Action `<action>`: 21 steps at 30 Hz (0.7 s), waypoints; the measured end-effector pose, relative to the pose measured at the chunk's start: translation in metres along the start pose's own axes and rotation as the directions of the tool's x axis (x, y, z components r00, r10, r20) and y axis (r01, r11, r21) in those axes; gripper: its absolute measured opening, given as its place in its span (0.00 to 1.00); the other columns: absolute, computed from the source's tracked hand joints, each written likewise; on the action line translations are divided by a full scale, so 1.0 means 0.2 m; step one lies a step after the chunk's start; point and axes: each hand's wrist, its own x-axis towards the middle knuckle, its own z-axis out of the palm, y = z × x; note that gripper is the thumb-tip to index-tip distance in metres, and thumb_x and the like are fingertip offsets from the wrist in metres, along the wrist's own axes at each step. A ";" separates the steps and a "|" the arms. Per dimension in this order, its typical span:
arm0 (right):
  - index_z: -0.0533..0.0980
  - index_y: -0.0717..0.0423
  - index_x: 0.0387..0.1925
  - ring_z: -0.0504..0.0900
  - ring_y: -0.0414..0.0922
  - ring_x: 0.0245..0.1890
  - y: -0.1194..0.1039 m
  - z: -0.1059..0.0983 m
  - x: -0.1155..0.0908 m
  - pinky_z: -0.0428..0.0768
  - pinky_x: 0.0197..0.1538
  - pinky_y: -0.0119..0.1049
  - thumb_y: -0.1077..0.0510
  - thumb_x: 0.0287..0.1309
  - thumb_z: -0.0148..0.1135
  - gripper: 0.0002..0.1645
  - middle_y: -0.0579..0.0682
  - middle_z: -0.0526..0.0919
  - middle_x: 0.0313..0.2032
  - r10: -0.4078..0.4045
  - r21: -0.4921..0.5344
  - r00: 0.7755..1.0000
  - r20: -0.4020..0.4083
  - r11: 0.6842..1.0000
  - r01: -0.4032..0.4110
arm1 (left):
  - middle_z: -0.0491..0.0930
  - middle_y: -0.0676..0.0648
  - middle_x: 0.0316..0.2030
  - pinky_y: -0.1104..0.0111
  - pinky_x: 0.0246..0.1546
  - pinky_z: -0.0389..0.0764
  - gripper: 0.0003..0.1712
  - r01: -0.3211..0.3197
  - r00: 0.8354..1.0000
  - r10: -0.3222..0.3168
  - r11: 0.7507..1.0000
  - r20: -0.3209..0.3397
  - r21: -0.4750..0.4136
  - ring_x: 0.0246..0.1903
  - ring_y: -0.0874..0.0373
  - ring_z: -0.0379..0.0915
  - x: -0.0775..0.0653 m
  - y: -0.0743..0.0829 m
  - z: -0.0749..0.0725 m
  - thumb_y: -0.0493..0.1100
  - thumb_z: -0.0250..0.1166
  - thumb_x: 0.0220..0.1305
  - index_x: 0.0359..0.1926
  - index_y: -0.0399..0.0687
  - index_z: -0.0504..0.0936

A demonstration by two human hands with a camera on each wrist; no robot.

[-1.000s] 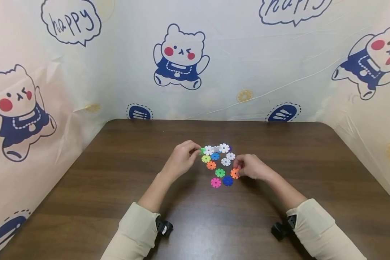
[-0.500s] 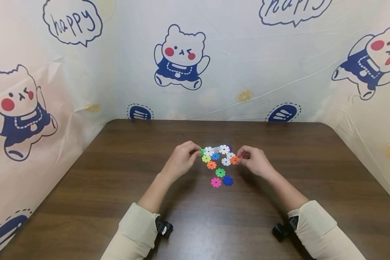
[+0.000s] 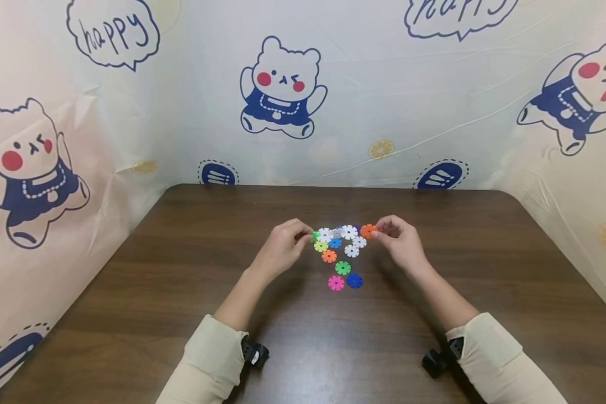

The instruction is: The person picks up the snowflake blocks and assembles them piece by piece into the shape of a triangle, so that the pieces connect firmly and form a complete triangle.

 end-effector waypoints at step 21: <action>0.72 0.65 0.40 0.76 0.45 0.36 -0.02 0.00 -0.01 0.78 0.42 0.32 0.59 0.54 0.64 0.16 0.52 0.76 0.36 -0.046 0.202 0.998 0.047 0.979 0.036 | 0.77 0.50 0.31 0.74 0.28 0.75 0.05 -0.014 1.000 0.014 0.999 -0.002 -0.043 0.27 0.61 0.69 0.01 0.00 0.01 0.32 0.65 0.56 0.35 0.39 0.82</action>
